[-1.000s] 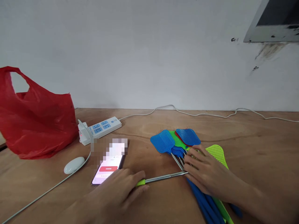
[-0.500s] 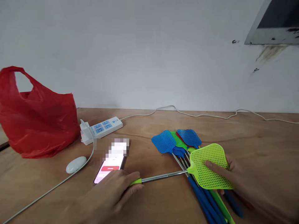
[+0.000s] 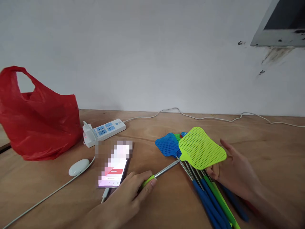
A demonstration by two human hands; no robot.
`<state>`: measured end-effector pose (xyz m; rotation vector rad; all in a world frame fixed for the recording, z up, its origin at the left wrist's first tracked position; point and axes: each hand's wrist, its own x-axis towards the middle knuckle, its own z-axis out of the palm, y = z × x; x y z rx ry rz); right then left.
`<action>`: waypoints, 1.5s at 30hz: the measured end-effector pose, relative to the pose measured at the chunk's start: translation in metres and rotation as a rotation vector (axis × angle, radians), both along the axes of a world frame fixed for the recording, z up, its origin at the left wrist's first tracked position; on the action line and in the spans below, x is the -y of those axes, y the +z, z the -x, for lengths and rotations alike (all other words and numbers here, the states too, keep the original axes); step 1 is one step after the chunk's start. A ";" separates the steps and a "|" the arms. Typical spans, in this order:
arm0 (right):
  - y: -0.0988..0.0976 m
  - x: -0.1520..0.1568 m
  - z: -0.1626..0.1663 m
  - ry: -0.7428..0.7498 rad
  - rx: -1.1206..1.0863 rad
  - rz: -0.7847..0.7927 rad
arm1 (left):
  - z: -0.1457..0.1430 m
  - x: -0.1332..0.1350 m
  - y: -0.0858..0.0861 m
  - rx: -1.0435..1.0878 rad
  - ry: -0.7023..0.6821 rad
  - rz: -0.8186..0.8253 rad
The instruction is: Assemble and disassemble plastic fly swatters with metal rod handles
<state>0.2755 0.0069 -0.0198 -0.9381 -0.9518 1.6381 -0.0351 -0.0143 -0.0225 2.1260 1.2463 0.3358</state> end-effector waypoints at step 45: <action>-0.014 0.002 0.045 0.404 0.204 0.136 | 0.005 -0.017 -0.011 -0.807 0.113 -0.350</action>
